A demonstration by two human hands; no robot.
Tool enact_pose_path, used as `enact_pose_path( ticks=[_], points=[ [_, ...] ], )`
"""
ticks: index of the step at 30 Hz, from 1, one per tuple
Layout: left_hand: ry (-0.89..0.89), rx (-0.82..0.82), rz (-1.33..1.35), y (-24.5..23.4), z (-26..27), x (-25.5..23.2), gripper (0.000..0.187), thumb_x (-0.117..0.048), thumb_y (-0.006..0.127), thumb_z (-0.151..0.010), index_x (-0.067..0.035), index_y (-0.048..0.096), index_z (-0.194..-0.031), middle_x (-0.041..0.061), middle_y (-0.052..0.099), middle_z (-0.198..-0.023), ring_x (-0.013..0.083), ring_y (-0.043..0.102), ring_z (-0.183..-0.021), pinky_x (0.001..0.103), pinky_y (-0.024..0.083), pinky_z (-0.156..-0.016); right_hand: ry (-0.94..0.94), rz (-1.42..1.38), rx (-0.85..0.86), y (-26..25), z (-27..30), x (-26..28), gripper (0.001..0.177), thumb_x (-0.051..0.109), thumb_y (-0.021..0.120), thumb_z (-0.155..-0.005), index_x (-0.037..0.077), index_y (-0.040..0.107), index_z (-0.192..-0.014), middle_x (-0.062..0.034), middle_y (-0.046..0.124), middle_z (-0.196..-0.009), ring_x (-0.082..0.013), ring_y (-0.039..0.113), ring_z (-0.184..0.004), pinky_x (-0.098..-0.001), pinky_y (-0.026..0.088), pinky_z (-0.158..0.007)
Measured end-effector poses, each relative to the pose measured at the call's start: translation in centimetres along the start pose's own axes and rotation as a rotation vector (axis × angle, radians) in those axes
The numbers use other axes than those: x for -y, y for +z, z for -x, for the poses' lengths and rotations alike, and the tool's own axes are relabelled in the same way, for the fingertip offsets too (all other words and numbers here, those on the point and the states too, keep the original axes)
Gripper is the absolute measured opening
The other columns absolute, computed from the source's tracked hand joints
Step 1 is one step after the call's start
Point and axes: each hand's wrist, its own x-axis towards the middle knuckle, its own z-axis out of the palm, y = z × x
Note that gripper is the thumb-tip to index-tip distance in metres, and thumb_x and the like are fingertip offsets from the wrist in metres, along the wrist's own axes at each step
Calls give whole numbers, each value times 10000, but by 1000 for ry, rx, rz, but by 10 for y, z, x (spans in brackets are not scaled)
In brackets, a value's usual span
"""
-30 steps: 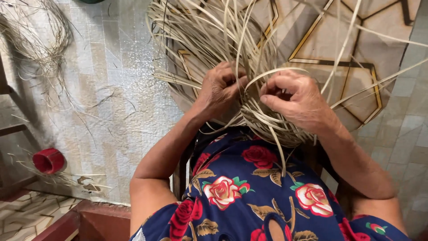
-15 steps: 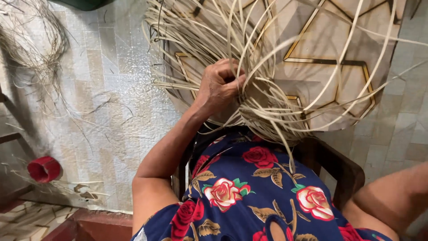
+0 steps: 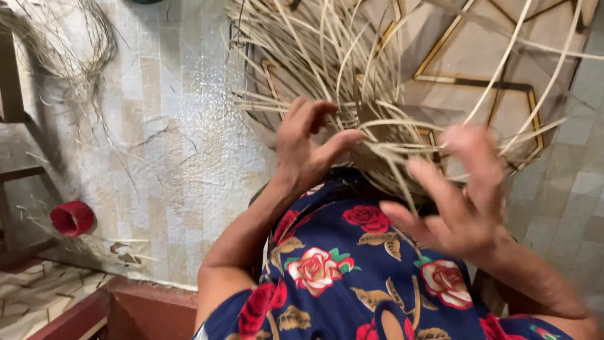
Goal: The person is weaving thin strips of dried plant material into a pattern on a wooden frame, using their hands to cross and tuck the strips.
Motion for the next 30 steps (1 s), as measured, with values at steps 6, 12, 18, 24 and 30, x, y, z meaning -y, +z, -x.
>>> enact_pose_path(
  ticks=[6, 12, 18, 24, 30],
  points=[
    [27, -9, 82, 22, -12, 4, 247, -182, 707, -701, -15, 552, -796, 28, 466, -705, 109, 421, -578, 216, 391, -493, 29, -116, 307, 19, 9, -9, 609, 370, 686, -737, -118, 513, -1058, -258, 497, -1166, -384, 516, -1077, -429, 421, -930],
    [201, -144, -288, 22, -60, 61, 63, -60, 503, -769, -99, 499, -719, 0, 474, -588, 110, 375, -454, 227, 322, -374, 190, 139, 395, 44, 37, -21, 384, 138, 676, -715, -7, 514, -1032, -178, 493, -1107, -311, 547, -871, -359, 477, -706],
    [313, -397, -367, -31, -130, 124, 145, -227, 543, -791, -82, 557, -798, -8, 507, -596, 95, 408, -461, 211, 365, -351, 150, -17, 246, 39, 41, -9, 558, 11, 717, -684, -5, 514, -1204, -224, 380, -1249, -369, 466, -1116, -390, 444, -907],
    [243, -506, -453, -45, -37, 48, 624, -424, 610, -951, -188, 221, -1379, 54, 354, -1389, 245, 401, -1330, 440, 423, -1149, 217, 28, 376, 43, 34, -21, 1124, 589, 681, -701, -92, 90, -1373, -320, 117, -1423, -418, 147, -1358, -474, 174, -1129],
    [-214, 690, 193, -35, 37, -4, 375, -340, 534, -855, -40, 569, -632, 140, 573, -524, 200, 512, -518, 354, 456, -571, 201, 152, 455, 61, 37, -28, 1012, 240, 768, -569, 0, 256, -1408, -168, 495, -970, -354, 487, -879, -437, 417, -718]
  ],
)
